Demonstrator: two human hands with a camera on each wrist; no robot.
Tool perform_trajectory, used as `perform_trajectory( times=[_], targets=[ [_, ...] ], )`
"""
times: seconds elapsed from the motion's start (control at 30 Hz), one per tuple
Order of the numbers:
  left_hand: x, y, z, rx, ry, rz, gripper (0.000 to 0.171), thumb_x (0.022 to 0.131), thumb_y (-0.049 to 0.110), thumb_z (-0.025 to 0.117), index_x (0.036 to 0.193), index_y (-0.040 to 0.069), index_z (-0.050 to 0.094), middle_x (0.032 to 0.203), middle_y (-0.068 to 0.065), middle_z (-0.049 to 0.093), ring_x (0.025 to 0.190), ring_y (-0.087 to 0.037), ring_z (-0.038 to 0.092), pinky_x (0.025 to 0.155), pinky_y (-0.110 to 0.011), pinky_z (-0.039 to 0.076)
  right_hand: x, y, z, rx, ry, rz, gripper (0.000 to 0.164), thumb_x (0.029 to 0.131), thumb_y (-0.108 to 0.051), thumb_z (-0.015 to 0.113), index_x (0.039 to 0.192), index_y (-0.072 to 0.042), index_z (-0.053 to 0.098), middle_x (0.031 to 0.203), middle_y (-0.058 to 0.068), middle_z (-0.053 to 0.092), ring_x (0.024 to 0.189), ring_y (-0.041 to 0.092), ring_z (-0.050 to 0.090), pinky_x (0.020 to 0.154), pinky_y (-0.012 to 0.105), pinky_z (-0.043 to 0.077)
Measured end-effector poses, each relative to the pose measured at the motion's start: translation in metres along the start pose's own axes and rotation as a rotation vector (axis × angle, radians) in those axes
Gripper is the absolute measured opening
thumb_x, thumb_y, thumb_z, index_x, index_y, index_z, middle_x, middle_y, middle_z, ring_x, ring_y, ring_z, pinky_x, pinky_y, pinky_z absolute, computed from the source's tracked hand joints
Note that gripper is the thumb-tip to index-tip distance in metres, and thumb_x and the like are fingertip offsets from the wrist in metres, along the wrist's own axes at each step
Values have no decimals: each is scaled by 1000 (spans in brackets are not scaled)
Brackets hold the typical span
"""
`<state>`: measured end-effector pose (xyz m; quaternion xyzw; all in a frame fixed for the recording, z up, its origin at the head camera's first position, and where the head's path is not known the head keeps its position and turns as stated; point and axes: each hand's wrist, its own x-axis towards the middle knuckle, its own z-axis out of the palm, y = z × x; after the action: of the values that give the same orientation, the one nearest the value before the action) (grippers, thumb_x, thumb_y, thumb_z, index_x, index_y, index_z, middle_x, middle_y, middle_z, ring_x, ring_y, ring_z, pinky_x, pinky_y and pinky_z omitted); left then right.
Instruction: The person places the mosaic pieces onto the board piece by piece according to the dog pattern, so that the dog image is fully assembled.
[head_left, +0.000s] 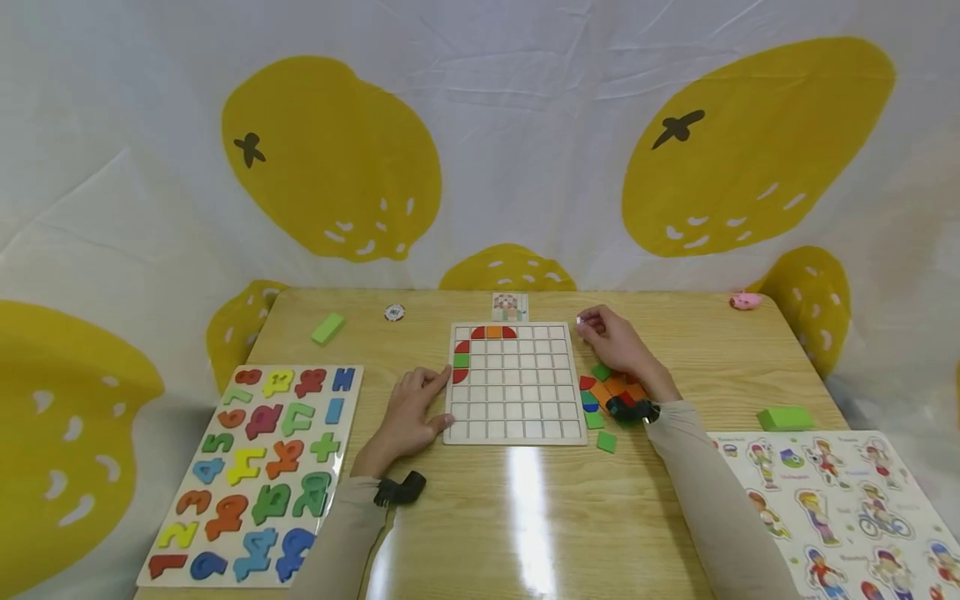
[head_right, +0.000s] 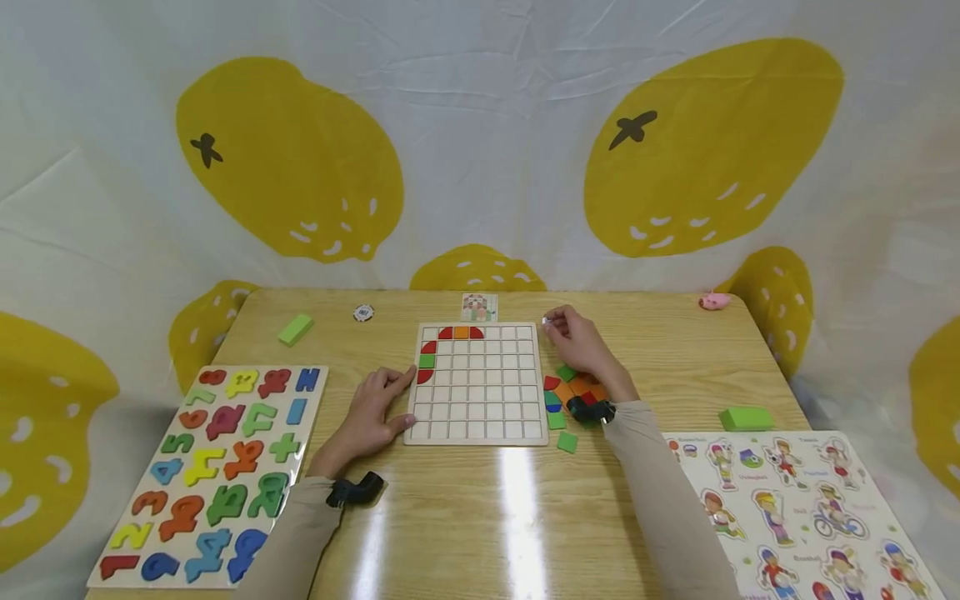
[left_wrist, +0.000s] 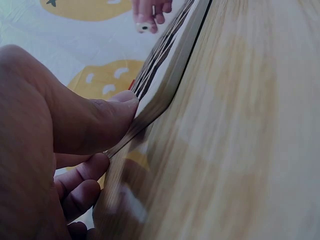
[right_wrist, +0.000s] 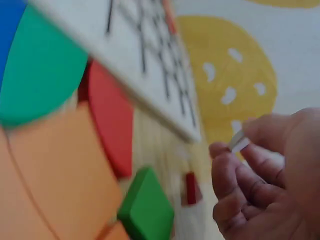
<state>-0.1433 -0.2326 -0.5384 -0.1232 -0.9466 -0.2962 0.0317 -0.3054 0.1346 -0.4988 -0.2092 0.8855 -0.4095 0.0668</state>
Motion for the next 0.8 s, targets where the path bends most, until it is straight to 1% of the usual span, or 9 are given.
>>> perform_trajectory(
  times=[0.1, 0.23, 0.27, 0.33, 0.37, 0.43, 0.57, 0.7, 0.8],
  targets=[
    [0, 0, -1, -1, 0, -6, 79, 85, 27, 72, 154, 18, 36, 122, -6, 46, 106, -22, 39, 95, -44, 31, -4, -4, 2, 278, -29, 23, 42, 105, -28, 47, 140, -4, 46, 121, 21, 64, 107, 35, 61, 87, 35, 48],
    [0, 0, -1, 0, -5, -20, 80, 84, 28, 72, 155, 20, 35, 123, -5, 45, 106, -21, 38, 96, -43, 31, -5, -10, 11, 668, -102, 63, 46, 105, -28, 46, 146, -7, 44, 132, 23, 59, 113, 34, 56, 85, 29, 48],
    [0, 0, -1, -2, -8, -24, 80, 85, 28, 72, 155, 21, 34, 123, -4, 45, 107, -21, 38, 96, -43, 31, -5, -11, 14, 726, -115, 62, 46, 105, -27, 46, 146, -5, 44, 133, 22, 59, 114, 34, 56, 86, 28, 48],
    [1, 0, 0, 2, -12, -28, 80, 84, 28, 72, 155, 22, 34, 123, -4, 45, 107, -20, 38, 96, -42, 31, -3, -14, 22, 773, -130, 56, 48, 104, -24, 49, 145, -1, 43, 134, 19, 59, 114, 32, 58, 88, 27, 49],
    [1, -1, 0, 3, -14, -29, 80, 85, 29, 72, 155, 22, 34, 123, -4, 45, 107, -20, 38, 96, -42, 31, -2, -16, 27, 771, -138, 47, 48, 103, -23, 50, 145, 0, 42, 134, 18, 60, 114, 32, 59, 89, 27, 49],
    [1, -1, 0, 4, -15, -30, 80, 85, 29, 72, 155, 22, 34, 123, -3, 45, 106, -20, 38, 95, -41, 31, 1, -20, 36, 704, -139, 28, 47, 103, -21, 52, 144, 1, 43, 133, 18, 61, 113, 32, 61, 88, 27, 50],
    [2, -2, 0, 7, -9, -26, 79, 85, 28, 72, 155, 22, 34, 123, -3, 45, 106, -19, 38, 95, -41, 31, 8, -33, 53, 553, -144, -2, 39, 102, -18, 53, 139, -5, 51, 127, 19, 63, 109, 34, 64, 86, 32, 52],
    [1, -2, -1, 0, -1, -15, 79, 85, 28, 72, 154, 21, 35, 124, -4, 46, 107, -20, 39, 96, -43, 32, 16, -49, 67, 329, -120, -69, 31, 103, -15, 51, 132, -12, 60, 114, 15, 67, 96, 28, 67, 81, 36, 52],
    [2, -2, -1, -6, -9, -22, 79, 85, 28, 72, 155, 21, 34, 125, -4, 46, 108, -20, 39, 97, -43, 32, 24, -60, 78, 144, -79, -129, 29, 103, -13, 49, 126, -15, 66, 110, 9, 70, 77, 22, 61, 71, 35, 47]
  ],
)
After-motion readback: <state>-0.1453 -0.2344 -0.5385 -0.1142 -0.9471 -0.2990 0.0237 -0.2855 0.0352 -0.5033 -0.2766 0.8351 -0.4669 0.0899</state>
